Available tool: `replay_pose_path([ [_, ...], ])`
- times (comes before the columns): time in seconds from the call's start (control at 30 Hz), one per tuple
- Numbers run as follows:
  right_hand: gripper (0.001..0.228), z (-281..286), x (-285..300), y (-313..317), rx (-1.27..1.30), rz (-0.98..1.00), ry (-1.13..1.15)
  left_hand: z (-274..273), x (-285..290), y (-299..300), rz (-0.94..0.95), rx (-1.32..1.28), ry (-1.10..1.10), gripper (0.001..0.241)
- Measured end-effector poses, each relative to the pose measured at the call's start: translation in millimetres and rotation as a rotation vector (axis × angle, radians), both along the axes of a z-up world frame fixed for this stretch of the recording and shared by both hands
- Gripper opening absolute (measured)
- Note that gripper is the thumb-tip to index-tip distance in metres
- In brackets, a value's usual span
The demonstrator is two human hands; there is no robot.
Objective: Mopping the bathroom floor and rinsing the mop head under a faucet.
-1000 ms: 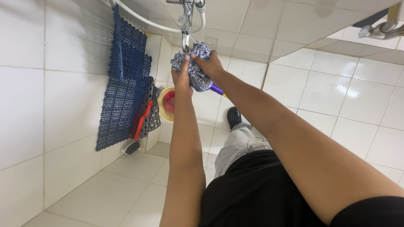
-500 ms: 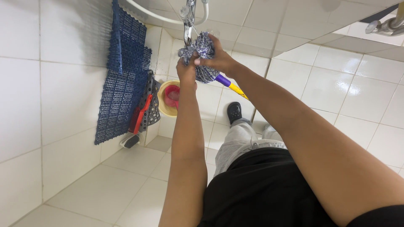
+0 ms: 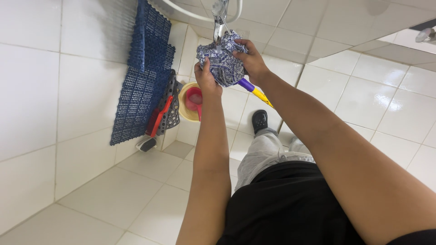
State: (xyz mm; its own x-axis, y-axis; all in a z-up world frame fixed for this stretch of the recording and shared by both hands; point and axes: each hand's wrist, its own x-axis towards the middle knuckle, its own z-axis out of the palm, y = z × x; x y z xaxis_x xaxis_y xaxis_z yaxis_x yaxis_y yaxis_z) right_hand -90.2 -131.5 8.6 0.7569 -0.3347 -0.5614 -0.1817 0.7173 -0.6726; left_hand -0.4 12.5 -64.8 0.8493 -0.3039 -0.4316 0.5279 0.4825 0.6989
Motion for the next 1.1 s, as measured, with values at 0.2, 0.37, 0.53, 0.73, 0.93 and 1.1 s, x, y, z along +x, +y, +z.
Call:
replay_pose_path([
  [0.2,0.065,-5.9,2.1,7.3,-0.124,0.120,-0.057,36.9,0.4,-4.4,-0.121,0.172,0.067,0.070],
  [0.37,0.082,16.9,-2.1,13.0,-0.476,0.308,-0.095,51.5,7.4,-8.2,-0.280,0.323,0.027,0.087],
  [0.53,0.081,17.7,0.9,12.6,-0.677,0.403,-0.140,48.5,14.8,-11.0,-0.360,0.408,0.080,0.087],
  [0.73,0.052,-47.0,14.6,4.7,-0.227,0.137,-0.057,20.6,6.5,-12.0,-0.203,0.251,0.047,0.065],
  [0.93,0.061,23.7,19.5,-0.3,-0.259,0.054,0.276,38.4,-6.9,-13.9,-0.074,0.158,0.173,0.055],
  [1.1,0.030,-50.9,21.1,-1.8,-0.436,0.164,0.258,12.8,-2.9,-10.3,0.051,0.062,0.251,0.059],
])
